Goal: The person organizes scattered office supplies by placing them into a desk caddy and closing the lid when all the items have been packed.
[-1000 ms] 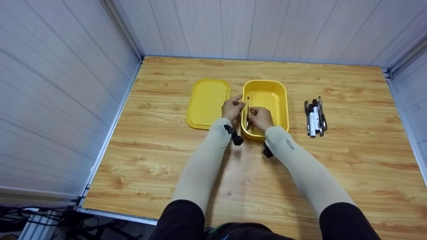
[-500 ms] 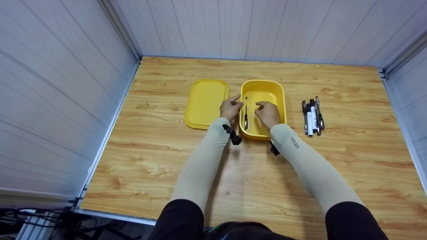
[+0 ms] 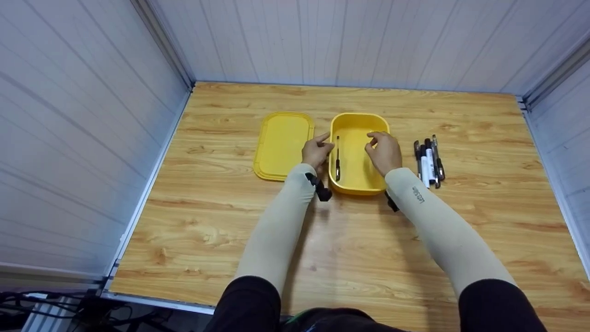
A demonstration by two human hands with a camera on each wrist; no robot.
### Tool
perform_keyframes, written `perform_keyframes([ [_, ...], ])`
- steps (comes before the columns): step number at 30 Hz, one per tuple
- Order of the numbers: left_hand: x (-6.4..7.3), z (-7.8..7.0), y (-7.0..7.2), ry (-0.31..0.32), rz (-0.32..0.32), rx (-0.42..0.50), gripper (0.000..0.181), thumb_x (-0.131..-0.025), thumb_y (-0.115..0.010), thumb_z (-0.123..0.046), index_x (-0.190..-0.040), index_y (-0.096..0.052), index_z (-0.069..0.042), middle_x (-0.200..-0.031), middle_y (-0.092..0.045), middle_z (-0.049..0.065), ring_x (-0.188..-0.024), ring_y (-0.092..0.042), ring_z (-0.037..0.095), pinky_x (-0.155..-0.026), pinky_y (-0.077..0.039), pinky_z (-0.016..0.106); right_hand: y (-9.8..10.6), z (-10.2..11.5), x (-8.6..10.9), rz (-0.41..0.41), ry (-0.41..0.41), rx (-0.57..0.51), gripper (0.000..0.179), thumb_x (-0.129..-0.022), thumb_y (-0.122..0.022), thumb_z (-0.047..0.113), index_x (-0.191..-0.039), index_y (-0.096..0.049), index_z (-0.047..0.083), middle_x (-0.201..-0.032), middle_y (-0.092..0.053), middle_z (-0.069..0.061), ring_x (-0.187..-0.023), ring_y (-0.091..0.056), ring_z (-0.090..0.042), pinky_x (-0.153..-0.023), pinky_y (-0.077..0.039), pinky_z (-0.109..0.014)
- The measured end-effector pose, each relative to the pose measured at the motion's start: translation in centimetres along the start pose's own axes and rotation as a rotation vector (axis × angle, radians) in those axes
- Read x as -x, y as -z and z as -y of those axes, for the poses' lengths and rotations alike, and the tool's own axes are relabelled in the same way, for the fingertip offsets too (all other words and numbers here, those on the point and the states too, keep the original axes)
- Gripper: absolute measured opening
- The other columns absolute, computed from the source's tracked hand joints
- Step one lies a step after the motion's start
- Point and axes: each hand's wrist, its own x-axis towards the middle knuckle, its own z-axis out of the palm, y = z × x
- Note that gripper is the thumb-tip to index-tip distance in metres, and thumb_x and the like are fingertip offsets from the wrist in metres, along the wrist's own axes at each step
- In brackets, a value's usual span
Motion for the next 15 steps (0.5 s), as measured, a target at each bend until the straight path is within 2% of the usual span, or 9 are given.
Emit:
perform_keyframes([
  [5,-0.1,0.1,0.0,-0.015,-0.001,-0.04,0.042,-0.094,-0.066,-0.01,-0.136,-0.061,-0.015,-0.108,-0.071,0.015,-0.097,-0.069,0.029,-0.07,-0.058,0.026,0.7,-0.7,-0.1,-0.03,-0.041,-0.005,0.034,-0.095,-0.058,0.008,-0.127,-0.064,0.0,-0.105,-0.064,-0.017,-0.09,-0.059,-0.029,-0.077,-0.052,-0.041],
  [15,0.0,-0.3,-0.1,-0.009,-0.009,0.015,0.042,-0.094,-0.066,-0.008,-0.135,-0.062,-0.013,-0.107,-0.07,0.015,-0.098,-0.069,0.032,-0.065,-0.057,0.024,2.1,-2.4,-0.3,-0.09,-0.061,-0.034,0.032,-0.095,-0.055,0.006,-0.124,-0.065,-0.001,-0.106,-0.062,-0.018,-0.095,-0.058,-0.03,-0.081,-0.051,-0.042],
])
